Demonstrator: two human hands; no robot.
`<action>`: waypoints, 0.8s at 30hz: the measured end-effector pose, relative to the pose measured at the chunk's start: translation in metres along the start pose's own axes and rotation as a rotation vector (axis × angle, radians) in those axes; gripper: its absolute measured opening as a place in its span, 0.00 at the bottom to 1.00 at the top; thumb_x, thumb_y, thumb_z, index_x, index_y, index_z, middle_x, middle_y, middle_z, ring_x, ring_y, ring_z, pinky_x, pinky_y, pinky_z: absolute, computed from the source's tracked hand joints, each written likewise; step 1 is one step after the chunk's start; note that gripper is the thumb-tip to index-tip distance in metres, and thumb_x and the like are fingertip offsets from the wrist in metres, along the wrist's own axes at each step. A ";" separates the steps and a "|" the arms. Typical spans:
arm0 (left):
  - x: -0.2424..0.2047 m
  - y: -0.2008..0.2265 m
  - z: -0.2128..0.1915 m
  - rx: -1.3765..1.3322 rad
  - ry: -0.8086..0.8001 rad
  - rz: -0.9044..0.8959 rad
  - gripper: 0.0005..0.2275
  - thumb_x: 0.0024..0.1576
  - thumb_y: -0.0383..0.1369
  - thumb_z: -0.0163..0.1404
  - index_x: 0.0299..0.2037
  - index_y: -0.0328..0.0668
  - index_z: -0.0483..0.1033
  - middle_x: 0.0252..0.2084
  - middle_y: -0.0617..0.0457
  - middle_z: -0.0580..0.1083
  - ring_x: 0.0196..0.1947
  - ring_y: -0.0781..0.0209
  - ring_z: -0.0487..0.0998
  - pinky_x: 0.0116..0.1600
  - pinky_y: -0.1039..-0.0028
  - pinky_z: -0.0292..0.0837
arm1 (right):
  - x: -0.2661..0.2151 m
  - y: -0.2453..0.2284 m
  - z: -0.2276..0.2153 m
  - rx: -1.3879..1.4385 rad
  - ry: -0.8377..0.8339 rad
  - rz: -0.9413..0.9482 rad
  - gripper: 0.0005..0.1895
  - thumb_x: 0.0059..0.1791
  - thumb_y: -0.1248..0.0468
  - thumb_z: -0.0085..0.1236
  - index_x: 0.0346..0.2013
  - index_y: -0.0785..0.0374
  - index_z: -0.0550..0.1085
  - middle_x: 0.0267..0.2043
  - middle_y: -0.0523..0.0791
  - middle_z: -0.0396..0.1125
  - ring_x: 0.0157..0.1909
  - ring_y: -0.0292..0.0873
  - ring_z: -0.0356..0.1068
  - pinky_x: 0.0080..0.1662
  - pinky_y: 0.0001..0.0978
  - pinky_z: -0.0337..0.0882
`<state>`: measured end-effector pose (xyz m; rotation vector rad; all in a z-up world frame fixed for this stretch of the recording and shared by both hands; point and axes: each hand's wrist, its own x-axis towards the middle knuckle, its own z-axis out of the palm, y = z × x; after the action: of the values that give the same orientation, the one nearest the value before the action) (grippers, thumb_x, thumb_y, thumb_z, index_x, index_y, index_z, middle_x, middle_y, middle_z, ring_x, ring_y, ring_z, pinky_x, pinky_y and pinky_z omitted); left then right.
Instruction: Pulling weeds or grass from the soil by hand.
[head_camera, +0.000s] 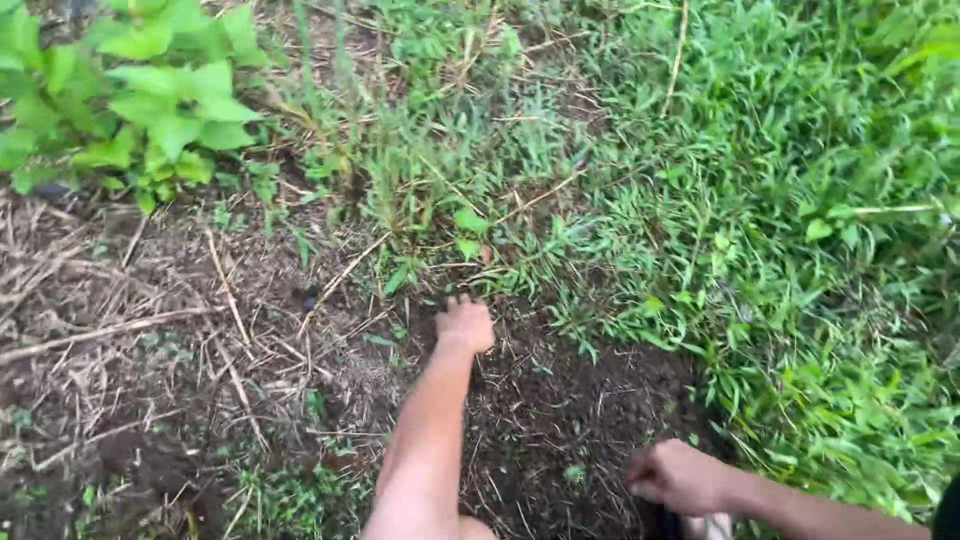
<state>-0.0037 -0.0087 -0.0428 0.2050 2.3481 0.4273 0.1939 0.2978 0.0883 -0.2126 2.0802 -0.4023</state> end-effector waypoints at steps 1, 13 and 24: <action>-0.001 -0.002 0.002 0.003 0.000 -0.009 0.27 0.59 0.32 0.45 0.71 0.37 0.59 0.77 0.40 0.51 0.77 0.40 0.51 0.71 0.45 0.59 | 0.004 -0.014 -0.004 -0.056 -0.034 -0.077 0.12 0.49 0.57 0.59 0.41 0.60 0.79 0.40 0.48 0.76 0.44 0.52 0.77 0.48 0.43 0.76; -0.064 -0.038 0.021 0.118 0.055 -0.040 0.22 0.57 0.28 0.49 0.63 0.37 0.68 0.77 0.36 0.49 0.77 0.38 0.50 0.71 0.50 0.62 | 0.143 -0.023 -0.053 -0.452 0.170 -0.447 0.30 0.49 0.67 0.50 0.66 0.68 0.61 0.74 0.57 0.50 0.74 0.59 0.51 0.69 0.49 0.56; -0.114 -0.017 -0.004 0.176 -0.063 -0.205 0.20 0.56 0.25 0.48 0.60 0.38 0.73 0.78 0.33 0.45 0.76 0.35 0.52 0.73 0.55 0.61 | 0.212 0.046 -0.067 -0.914 0.286 -0.256 0.34 0.54 0.66 0.40 0.74 0.70 0.45 0.77 0.58 0.39 0.77 0.57 0.46 0.69 0.63 0.50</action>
<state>0.0753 -0.0557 0.0269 0.0582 2.3160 0.1134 0.0280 0.2880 -0.0666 -1.0116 2.3947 0.4291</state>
